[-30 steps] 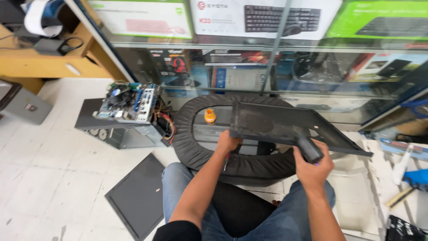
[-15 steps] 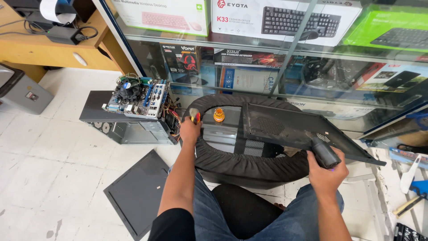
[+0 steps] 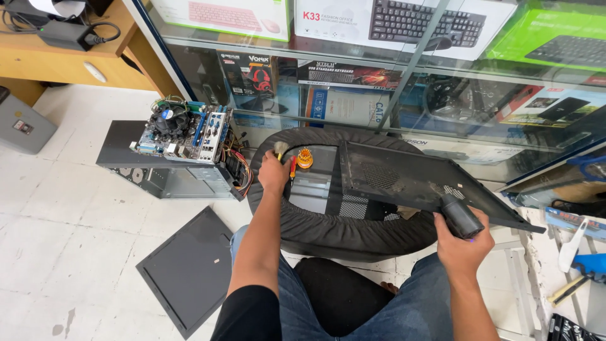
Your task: The person cleans a motherboard, a metal I/O shield, a hard drive, and a computer case side panel using a handheld air blower and a cloth. The person blows dust from each component and wipes the case panel.
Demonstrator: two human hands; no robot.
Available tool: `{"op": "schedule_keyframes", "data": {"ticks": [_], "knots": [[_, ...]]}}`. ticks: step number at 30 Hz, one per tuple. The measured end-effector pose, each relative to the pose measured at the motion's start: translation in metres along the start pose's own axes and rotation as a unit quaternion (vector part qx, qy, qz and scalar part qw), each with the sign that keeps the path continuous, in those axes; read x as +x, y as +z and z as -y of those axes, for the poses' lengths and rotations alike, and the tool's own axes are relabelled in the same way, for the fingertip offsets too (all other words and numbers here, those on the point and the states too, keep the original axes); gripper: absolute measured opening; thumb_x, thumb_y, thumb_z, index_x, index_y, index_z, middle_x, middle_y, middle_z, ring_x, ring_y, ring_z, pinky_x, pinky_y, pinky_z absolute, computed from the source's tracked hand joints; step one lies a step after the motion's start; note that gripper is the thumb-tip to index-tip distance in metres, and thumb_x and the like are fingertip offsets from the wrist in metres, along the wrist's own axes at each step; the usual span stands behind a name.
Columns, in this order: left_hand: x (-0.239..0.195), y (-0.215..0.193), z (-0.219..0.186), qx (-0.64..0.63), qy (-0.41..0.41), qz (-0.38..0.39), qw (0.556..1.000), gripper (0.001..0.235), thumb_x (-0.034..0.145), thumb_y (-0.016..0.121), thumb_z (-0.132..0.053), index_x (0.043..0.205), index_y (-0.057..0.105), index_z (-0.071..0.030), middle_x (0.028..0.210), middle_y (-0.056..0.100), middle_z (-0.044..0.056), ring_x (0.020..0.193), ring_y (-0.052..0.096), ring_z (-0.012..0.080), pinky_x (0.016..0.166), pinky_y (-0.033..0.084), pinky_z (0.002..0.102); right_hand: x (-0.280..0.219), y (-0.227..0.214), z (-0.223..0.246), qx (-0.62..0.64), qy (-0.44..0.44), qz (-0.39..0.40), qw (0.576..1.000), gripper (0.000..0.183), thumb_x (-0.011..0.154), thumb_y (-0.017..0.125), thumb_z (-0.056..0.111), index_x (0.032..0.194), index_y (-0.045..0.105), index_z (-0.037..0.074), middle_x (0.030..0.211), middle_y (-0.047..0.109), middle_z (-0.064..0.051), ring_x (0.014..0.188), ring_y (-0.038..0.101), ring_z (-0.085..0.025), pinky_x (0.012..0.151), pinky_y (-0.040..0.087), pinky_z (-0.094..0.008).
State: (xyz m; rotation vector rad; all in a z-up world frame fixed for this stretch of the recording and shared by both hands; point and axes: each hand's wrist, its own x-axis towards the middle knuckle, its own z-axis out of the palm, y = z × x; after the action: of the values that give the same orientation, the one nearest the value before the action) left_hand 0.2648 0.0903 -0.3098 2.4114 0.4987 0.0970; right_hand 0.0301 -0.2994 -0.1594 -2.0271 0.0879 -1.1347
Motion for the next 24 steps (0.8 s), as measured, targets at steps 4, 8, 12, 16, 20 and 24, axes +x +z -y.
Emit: {"op": "schedule_keyframes", "data": {"ticks": [4, 8, 12, 16, 20, 24], "knots": [[0.036, 0.024, -0.007, 0.038, 0.030, -0.012, 0.999, 0.082, 0.084, 0.078, -0.059, 0.136, 0.047, -0.005, 0.124, 0.060, 0.018, 0.107, 0.069, 0.0462, 0.089, 0.060, 0.058, 0.003, 0.002, 0.006, -0.002, 0.001, -0.007, 1.000, 0.039, 0.074, 0.093, -0.011, 0.102, 0.066, -0.006, 0.098, 0.070, -0.025, 0.097, 0.071, -0.042, 0.087, 0.053, -0.044], [0.054, 0.040, 0.007, 0.039, 0.060, 0.005, 0.997, 0.082, 0.086, 0.077, -0.058, 0.136, 0.047, 0.000, 0.123, 0.060, 0.022, 0.111, 0.067, 0.0484, 0.095, 0.058, 0.057, -0.001, -0.001, 0.005, -0.004, 0.011, 0.003, 1.000, 0.037, 0.076, 0.092, -0.013, 0.103, 0.067, -0.006, 0.099, 0.071, -0.026, 0.097, 0.071, -0.042, 0.086, 0.053, -0.046], [0.047, 0.039, 0.019, 0.076, 0.088, -0.025, 0.993, 0.057, 0.091, 0.074, -0.037, 0.130, 0.053, -0.001, 0.115, 0.064, 0.019, 0.105, 0.069, 0.0431, 0.091, 0.058, 0.051, 0.002, 0.000, 0.009, -0.002, 0.009, 0.011, 1.000, 0.039, 0.076, 0.092, -0.014, 0.105, 0.065, -0.008, 0.099, 0.069, -0.029, 0.097, 0.070, -0.047, 0.085, 0.053, -0.047], [-0.048, 0.002, -0.027, 0.161, 0.181, -0.219, 0.945, 0.051, 0.080, 0.079, -0.042, 0.114, 0.064, -0.007, 0.101, 0.063, 0.010, 0.100, 0.061, 0.0305, 0.079, 0.052, 0.044, 0.007, 0.001, 0.002, 0.013, 0.006, 0.011, 1.000, 0.040, 0.077, 0.093, -0.010, 0.105, 0.064, -0.008, 0.098, 0.067, -0.030, 0.102, 0.069, -0.049, 0.083, 0.052, -0.046], [-0.134, 0.078, -0.062, 0.092, 0.327, -0.200, 0.919, 0.043, 0.073, 0.084, -0.038, 0.102, 0.067, -0.010, 0.091, 0.064, 0.012, 0.091, 0.061, 0.0304, 0.079, 0.050, 0.043, 0.013, 0.006, 0.007, 0.001, 0.006, 0.007, 1.000, 0.039, 0.077, 0.093, -0.009, 0.106, 0.066, -0.006, 0.098, 0.069, -0.027, 0.097, 0.070, -0.047, 0.083, 0.053, -0.047], [-0.192, 0.125, -0.136, 0.000, 0.414, 0.020, 0.910, 0.033, 0.088, 0.069, -0.040, 0.085, 0.070, -0.007, 0.080, 0.065, 0.012, 0.084, 0.063, 0.0339, 0.086, 0.047, 0.048, 0.013, 0.005, -0.001, -0.010, 0.057, 0.001, 0.998, 0.045, 0.072, 0.095, -0.002, 0.106, 0.067, -0.001, 0.094, 0.068, -0.023, 0.095, 0.070, -0.034, 0.083, 0.052, -0.042]]}}
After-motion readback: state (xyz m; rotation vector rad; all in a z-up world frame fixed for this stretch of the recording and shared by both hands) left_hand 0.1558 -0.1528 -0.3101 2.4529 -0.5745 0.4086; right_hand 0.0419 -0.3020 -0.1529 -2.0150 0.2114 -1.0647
